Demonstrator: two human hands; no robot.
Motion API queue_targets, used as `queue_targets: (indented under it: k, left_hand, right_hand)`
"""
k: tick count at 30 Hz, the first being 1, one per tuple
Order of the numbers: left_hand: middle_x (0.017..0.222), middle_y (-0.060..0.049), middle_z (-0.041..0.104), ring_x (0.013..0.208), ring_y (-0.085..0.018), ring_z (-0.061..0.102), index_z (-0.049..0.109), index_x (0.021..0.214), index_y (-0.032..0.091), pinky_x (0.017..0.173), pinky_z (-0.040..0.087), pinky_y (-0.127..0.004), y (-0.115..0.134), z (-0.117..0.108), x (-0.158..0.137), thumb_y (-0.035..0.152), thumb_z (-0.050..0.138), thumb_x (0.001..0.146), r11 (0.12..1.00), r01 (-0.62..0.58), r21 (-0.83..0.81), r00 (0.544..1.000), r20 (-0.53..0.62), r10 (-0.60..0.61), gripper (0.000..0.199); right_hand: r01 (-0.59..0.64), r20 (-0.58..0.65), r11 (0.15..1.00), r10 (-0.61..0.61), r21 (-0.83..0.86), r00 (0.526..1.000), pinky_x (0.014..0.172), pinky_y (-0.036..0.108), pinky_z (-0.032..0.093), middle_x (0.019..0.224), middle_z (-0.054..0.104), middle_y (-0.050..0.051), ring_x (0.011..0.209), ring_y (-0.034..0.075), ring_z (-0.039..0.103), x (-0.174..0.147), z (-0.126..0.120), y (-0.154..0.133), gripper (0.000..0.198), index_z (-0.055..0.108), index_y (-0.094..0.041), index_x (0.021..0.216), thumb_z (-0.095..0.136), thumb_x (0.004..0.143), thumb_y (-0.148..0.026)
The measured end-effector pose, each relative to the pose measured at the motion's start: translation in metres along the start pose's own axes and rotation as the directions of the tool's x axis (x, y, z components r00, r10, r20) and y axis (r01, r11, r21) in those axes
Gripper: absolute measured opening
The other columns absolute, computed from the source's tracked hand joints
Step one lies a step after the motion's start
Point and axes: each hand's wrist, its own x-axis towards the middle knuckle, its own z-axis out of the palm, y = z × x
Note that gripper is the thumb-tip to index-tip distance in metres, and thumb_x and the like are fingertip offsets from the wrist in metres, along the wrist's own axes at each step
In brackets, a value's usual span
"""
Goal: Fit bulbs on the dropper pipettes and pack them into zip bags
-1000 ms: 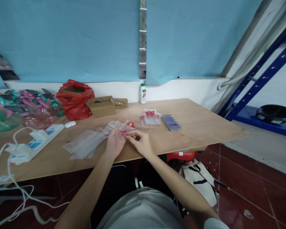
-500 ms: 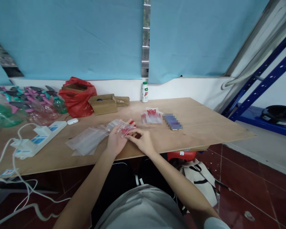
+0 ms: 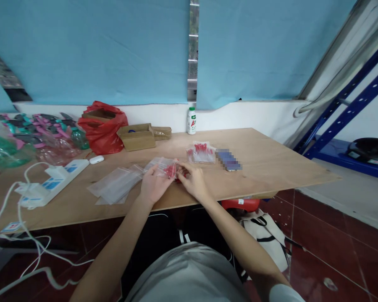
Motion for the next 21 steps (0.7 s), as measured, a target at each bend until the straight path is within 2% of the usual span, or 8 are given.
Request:
queue_targets:
  k: [3, 6, 8, 10, 12, 14, 16, 21]
  left_hand:
    - [0.147, -0.014, 0.069, 0.147, -0.033, 0.057, 0.069, 0.131, 0.022, 0.123, 0.047, -0.054, 0.002, 0.000, -0.001, 0.026, 0.045, 0.106, 0.996, 0.091, -0.007, 0.995, 0.048, -0.090, 0.035]
    - [0.151, -0.012, 0.066, 0.145, -0.031, 0.059, 0.062, 0.138, 0.024, 0.122, 0.049, -0.054, 0.004, 0.001, -0.004, 0.029, 0.042, 0.107, 0.998, 0.042, -0.052, 0.997, 0.066, -0.038, 0.038]
    - [0.152, -0.011, 0.065, 0.144, -0.031, 0.060, 0.059, 0.141, 0.025, 0.123, 0.047, -0.056, 0.005, 0.003, -0.005, 0.030, 0.041, 0.107, 0.997, -0.018, -0.081, 0.999, 0.041, 0.021, 0.039]
    - [0.151, -0.012, 0.066, 0.145, -0.033, 0.059, 0.060, 0.140, 0.025, 0.124, 0.045, -0.057, 0.005, 0.005, -0.006, 0.029, 0.045, 0.106, 0.994, -0.061, -0.094, 0.998, 0.008, 0.062, 0.037]
    - [0.149, -0.013, 0.068, 0.145, -0.035, 0.058, 0.063, 0.135, 0.023, 0.125, 0.044, -0.056, 0.005, 0.006, -0.005, 0.028, 0.047, 0.105, 0.992, -0.083, -0.097, 0.997, -0.006, 0.083, 0.034]
    - [0.147, -0.014, 0.069, 0.145, -0.035, 0.058, 0.064, 0.131, 0.022, 0.124, 0.044, -0.056, 0.005, 0.006, -0.004, 0.028, 0.048, 0.105, 0.991, -0.089, -0.098, 0.996, -0.001, 0.089, 0.032]
    - [0.145, -0.014, 0.070, 0.144, -0.035, 0.059, 0.064, 0.129, 0.022, 0.124, 0.045, -0.056, 0.005, 0.004, -0.004, 0.027, 0.048, 0.105, 0.990, -0.091, -0.104, 0.996, 0.005, 0.092, 0.029]
    - [0.144, -0.013, 0.070, 0.145, -0.033, 0.059, 0.065, 0.118, 0.021, 0.125, 0.045, -0.055, 0.004, -0.002, 0.000, 0.025, 0.049, 0.104, 0.988, -0.073, -0.138, 0.997, 0.015, 0.076, 0.021]
  right_hand:
    - [0.019, -0.040, 0.999, -0.020, -0.029, 0.999, 0.086, 0.035, 0.055, 0.101, 0.069, 0.007, 0.084, 0.020, 0.067, 0.003, -0.004, 0.000, 0.031, 0.079, -0.025, 0.122, 0.065, 0.095, -0.021]
    - [0.008, -0.060, 0.998, -0.012, -0.066, 0.998, 0.078, 0.032, 0.051, 0.094, 0.069, 0.005, 0.079, 0.019, 0.063, 0.006, -0.015, 0.002, 0.017, 0.080, -0.022, 0.106, 0.066, 0.096, -0.024]
    - [0.004, 0.029, 0.993, 0.000, -0.114, 1.000, 0.072, 0.030, 0.046, 0.082, 0.068, 0.002, 0.071, 0.017, 0.060, 0.008, -0.025, 0.005, 0.011, 0.079, -0.022, 0.098, 0.069, 0.095, -0.025]
    - [0.014, 0.204, 0.988, 0.017, -0.151, 0.979, 0.069, 0.029, 0.043, 0.074, 0.068, -0.001, 0.065, 0.016, 0.058, 0.009, -0.036, 0.010, 0.007, 0.079, -0.022, 0.094, 0.073, 0.094, -0.025]
    - [0.030, 0.334, 0.980, 0.038, -0.196, 0.942, 0.068, 0.028, 0.041, 0.075, 0.071, -0.001, 0.067, 0.016, 0.061, 0.008, -0.045, 0.014, 0.004, 0.078, -0.023, 0.093, 0.078, 0.092, -0.027]
    - [0.043, 0.402, 0.972, 0.056, -0.231, 0.914, 0.067, 0.027, 0.041, 0.079, 0.074, -0.001, 0.069, 0.016, 0.064, 0.007, -0.049, 0.017, 0.006, 0.077, -0.023, 0.093, 0.081, 0.089, -0.026]
    - [0.051, 0.413, 0.966, 0.061, -0.254, 0.909, 0.067, 0.027, 0.040, 0.081, 0.074, -0.001, 0.071, 0.016, 0.065, 0.006, -0.049, 0.018, 0.009, 0.075, -0.023, 0.094, 0.082, 0.089, -0.024]
    - [0.039, 0.303, 0.940, 0.070, -0.339, 0.950, 0.070, 0.029, 0.044, 0.083, 0.076, 0.001, 0.074, 0.019, 0.069, 0.005, -0.041, 0.016, 0.012, 0.071, -0.024, 0.102, 0.078, 0.093, -0.024]
